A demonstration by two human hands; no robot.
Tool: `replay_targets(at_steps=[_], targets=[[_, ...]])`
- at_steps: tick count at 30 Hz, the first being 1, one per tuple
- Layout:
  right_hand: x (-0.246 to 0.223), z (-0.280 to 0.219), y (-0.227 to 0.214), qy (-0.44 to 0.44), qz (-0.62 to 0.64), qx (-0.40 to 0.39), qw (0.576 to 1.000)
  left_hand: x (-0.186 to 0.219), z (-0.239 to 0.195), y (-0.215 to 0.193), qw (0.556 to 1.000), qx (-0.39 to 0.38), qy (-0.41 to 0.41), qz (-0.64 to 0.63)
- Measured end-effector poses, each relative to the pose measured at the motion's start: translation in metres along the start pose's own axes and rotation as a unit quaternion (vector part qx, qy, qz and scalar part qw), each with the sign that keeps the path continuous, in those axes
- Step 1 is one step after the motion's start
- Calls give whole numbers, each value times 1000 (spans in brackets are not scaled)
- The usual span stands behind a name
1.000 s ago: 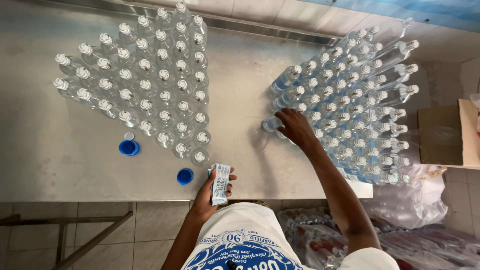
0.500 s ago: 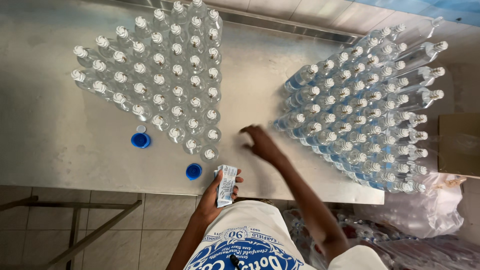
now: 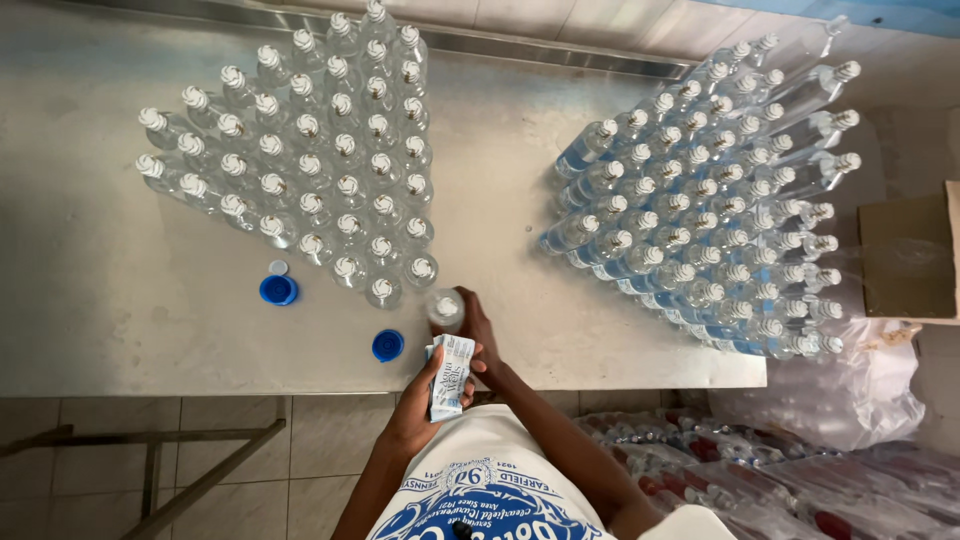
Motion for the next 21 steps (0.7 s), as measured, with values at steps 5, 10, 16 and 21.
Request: replay_targets(at_steps=[5,10,16,21], targets=[[33,3,-49,137,-36,-7,990,-8,21,-21,999,10,-21,41],[51,-1,-67,123,-41,7,992,-17,39,-25,997,4,-49,57],[6,-29,-100,40,-65,-7,997,-14,43,-27,996,8,-54,68],[-17,-58,-121,-22,48,-16,998,-16,34,-26,995,18,-70,75]])
Point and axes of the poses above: each hand's wrist, its own z-axis towards the middle knuckle, its own y-axis out of the palm, x = y × z, the point moved 7 cm from there along z, towards the middle knuckle, and after that the axes turned 7 degrees about -z, right-handed, at the moved point
